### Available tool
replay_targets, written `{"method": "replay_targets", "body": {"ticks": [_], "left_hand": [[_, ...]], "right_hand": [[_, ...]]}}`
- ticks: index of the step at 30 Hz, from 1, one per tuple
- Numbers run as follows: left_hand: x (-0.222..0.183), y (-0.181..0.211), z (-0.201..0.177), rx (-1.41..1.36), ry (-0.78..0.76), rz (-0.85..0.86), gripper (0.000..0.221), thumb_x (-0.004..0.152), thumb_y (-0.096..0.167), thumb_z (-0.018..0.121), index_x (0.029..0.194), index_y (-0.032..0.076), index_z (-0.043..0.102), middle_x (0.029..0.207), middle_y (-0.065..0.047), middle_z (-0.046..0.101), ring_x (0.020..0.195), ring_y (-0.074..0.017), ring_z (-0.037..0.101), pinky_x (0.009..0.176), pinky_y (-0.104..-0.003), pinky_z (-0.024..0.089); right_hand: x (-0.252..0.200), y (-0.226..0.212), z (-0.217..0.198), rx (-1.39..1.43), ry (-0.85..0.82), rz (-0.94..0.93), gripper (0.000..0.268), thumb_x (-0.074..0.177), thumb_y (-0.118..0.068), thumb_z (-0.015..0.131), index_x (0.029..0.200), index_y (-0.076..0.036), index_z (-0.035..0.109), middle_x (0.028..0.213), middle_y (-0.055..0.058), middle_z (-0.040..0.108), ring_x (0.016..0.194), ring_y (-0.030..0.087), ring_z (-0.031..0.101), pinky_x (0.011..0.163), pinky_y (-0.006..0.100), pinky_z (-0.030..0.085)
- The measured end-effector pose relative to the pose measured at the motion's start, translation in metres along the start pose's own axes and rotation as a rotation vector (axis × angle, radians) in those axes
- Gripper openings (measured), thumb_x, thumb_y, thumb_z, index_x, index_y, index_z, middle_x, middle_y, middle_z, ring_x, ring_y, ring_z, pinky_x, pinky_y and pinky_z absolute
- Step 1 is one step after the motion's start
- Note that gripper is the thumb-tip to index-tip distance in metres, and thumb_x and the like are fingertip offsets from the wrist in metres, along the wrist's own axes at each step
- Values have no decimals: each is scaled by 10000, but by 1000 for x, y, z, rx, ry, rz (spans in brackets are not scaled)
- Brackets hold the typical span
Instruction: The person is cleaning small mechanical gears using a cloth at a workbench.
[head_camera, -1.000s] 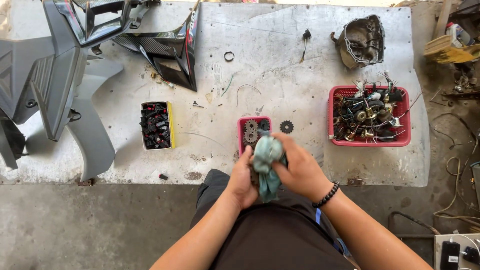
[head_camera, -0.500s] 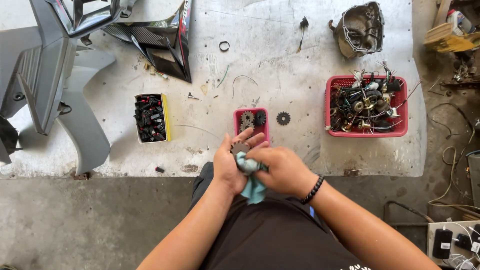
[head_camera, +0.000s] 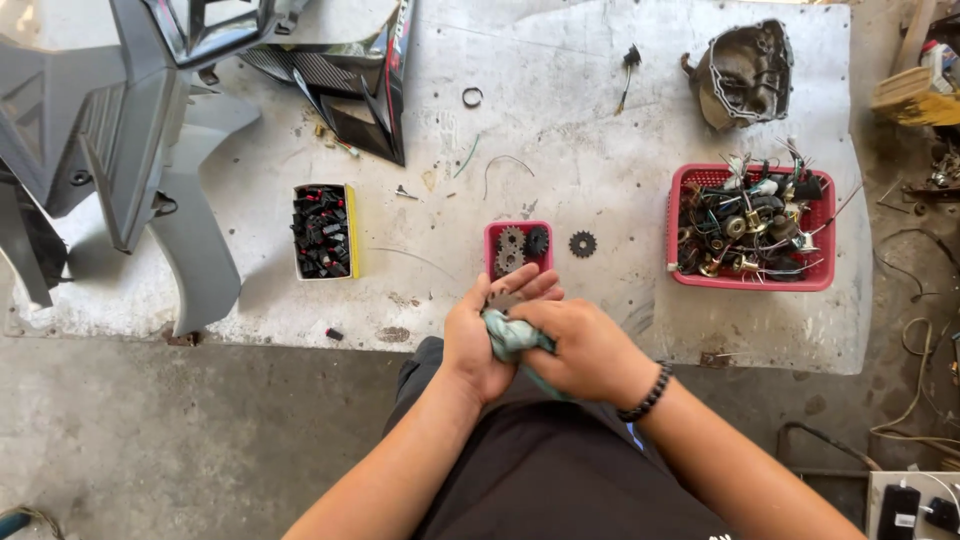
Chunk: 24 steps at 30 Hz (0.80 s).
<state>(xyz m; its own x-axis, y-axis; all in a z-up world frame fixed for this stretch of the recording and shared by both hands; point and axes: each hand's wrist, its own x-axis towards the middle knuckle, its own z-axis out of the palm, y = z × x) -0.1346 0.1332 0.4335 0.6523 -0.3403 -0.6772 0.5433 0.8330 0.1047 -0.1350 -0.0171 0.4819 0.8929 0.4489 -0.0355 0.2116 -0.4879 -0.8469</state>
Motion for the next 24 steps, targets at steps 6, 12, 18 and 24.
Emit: {"method": "replay_targets", "body": {"ticks": [6, 12, 18, 24], "left_hand": [[3, 3, 9, 32, -61, 50, 599, 1077, 443, 292, 1309, 16, 642, 1280, -238, 681, 1157, -397, 664, 997, -538, 522], [-8, -36, -4, 86, 32, -27, 532, 1021, 459, 497, 1337, 60, 651, 1332, -184, 673, 1232, -356, 630, 1055, -465, 493], [-18, -3, 12, 56, 11, 11, 662, 1068, 517, 293, 1392, 7, 564, 1277, -285, 657, 1167, -401, 627, 1017, -525, 496], [-18, -1, 26, -6, -34, 99, 630, 1085, 520, 310, 1346, 20, 590, 1305, -224, 658, 1158, -374, 651, 984, -490, 522]], "right_hand": [[5, -16, 5, -109, 157, 9, 302, 766, -178, 745, 1062, -120, 759, 831, 143, 754, 850, 381, 738, 755, 496, 584], [12, 1, -18, -140, 198, 186, 276, 813, -136, 733, 1083, -183, 771, 834, 77, 771, 829, 349, 743, 808, 462, 589], [4, -7, -28, -330, 34, 139, 314, 734, -178, 780, 1048, -188, 778, 871, 103, 798, 873, 372, 755, 767, 549, 576], [-1, -19, -21, 99, -93, 63, 319, 736, -59, 704, 1036, -137, 778, 871, 176, 800, 940, 449, 740, 710, 557, 595]]}}
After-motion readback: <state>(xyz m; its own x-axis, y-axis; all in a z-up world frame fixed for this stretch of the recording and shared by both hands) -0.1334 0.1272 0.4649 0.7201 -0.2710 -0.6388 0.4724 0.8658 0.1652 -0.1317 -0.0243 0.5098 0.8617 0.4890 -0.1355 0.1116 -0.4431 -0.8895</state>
